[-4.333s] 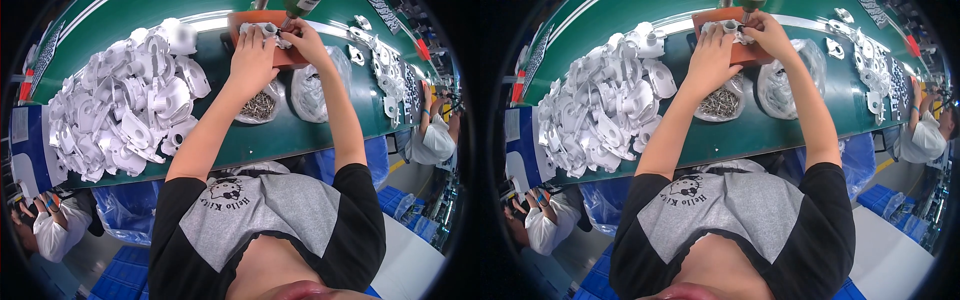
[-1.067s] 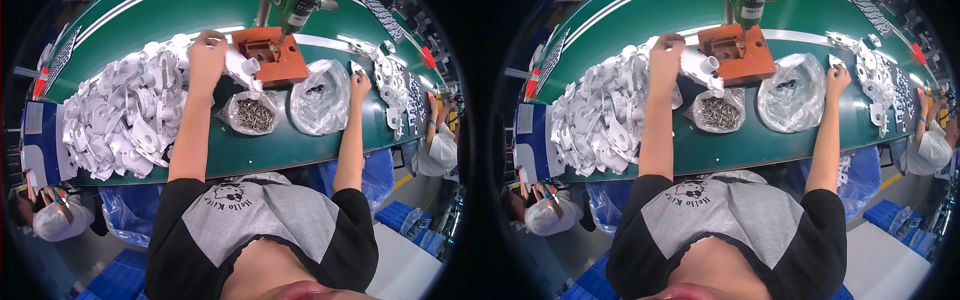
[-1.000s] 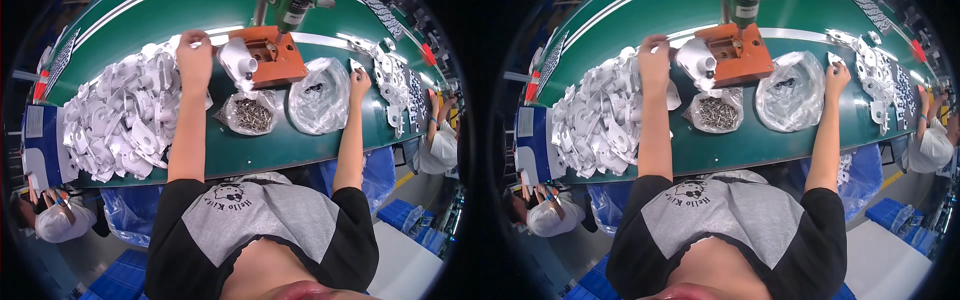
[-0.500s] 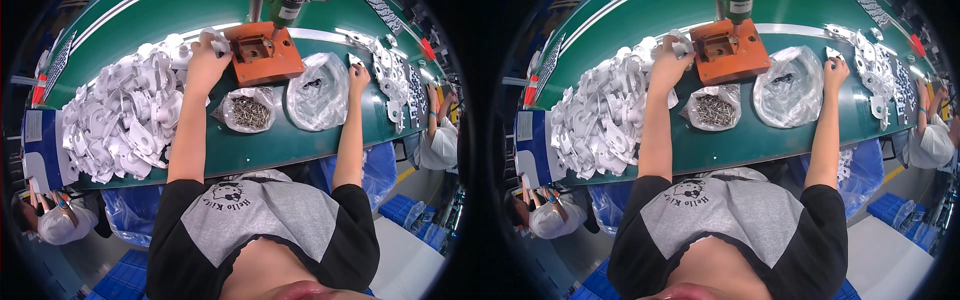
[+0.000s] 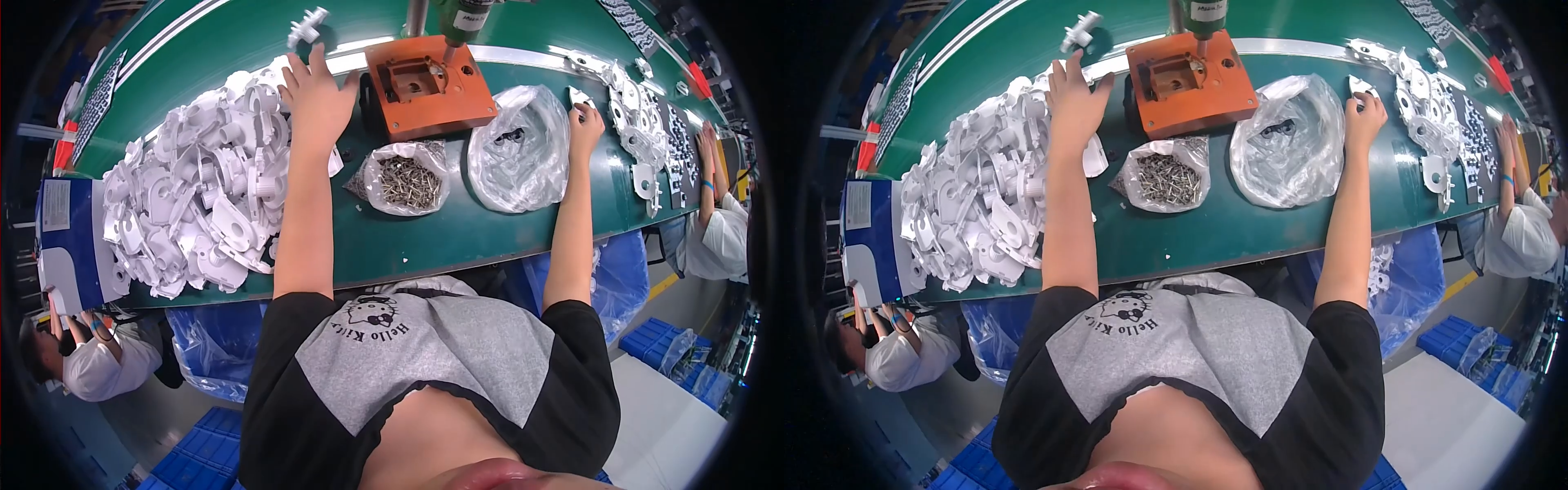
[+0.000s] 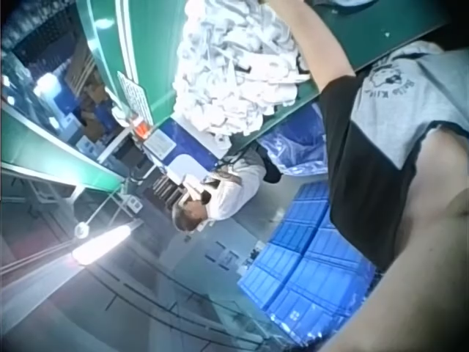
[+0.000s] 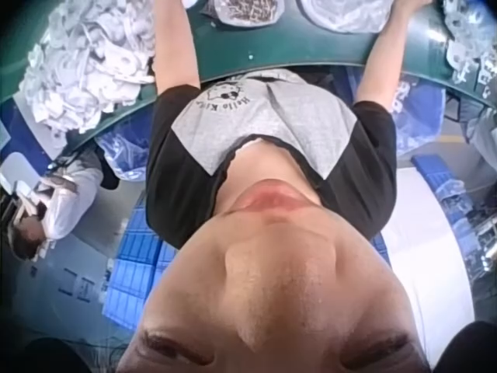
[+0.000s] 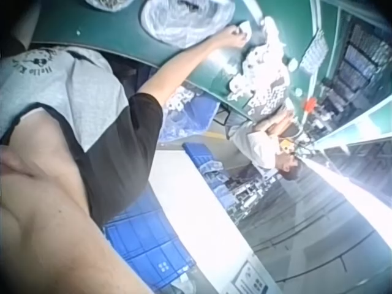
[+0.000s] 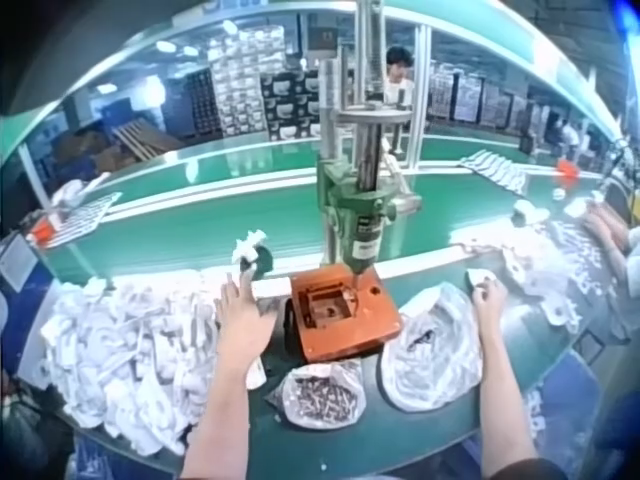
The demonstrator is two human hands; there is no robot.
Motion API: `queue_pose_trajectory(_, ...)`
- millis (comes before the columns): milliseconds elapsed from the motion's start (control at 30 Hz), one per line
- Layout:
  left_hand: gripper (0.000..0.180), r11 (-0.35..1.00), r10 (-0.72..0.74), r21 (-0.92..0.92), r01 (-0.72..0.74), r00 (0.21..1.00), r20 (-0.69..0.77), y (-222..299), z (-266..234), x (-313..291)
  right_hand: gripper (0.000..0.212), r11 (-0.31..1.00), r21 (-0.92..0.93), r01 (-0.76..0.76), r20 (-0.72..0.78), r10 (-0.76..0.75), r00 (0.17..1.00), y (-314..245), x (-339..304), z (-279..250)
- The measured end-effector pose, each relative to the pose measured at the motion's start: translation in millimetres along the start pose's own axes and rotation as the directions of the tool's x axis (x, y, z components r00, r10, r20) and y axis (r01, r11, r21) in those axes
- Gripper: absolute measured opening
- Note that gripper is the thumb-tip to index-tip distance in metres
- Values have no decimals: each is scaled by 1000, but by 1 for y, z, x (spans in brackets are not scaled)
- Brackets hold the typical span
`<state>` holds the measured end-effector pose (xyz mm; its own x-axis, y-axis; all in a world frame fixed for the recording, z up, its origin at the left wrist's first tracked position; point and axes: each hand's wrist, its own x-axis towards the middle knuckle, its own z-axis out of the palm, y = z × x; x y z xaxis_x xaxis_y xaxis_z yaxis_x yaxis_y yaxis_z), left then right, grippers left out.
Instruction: Assembling white plastic components using a manual press and small screws on an electronics factory assembly line.
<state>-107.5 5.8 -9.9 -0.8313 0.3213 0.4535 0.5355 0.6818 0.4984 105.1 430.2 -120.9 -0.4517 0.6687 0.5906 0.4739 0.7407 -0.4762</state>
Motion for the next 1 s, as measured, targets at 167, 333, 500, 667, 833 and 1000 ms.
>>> queue_pose_trajectory(167, 45, 981, 24, 184, -64, 977, 211, -17, -7, 8, 36, 963, -260, -74, -74, 57, 996, -11, -3, 10)
queue_pose_trajectory(333, 34, 913, -37, 391, -116, 931, 363, -13, -13, 33, 44, 917, -365, -162, 68, 200, 977, -3, 0, 11)
queue_pose_trajectory(500, 33, 836, -292, 549, -1, 846, 446, -36, 10, 43, 54, 920, -356, -163, 44, 190, 981, -31, -2, 4)
queue_pose_trajectory(667, 29, 888, -214, 459, 27, 909, 359, -44, 13, 51, 49, 990, -118, -80, 24, 84, 996, -22, 2, 4)
queue_pose_trajectory(833, 28, 999, 39, -1, -39, 992, 120, -6, -24, 31, 44, 935, 335, -120, -117, 167, 979, -57, -11, -24)
queue_pose_trajectory(1000, 25, 672, 68, -712, 205, 940, 335, 56, -19, -18, 38, 548, 836, -42, -46, 146, 988, -132, -40, -64)
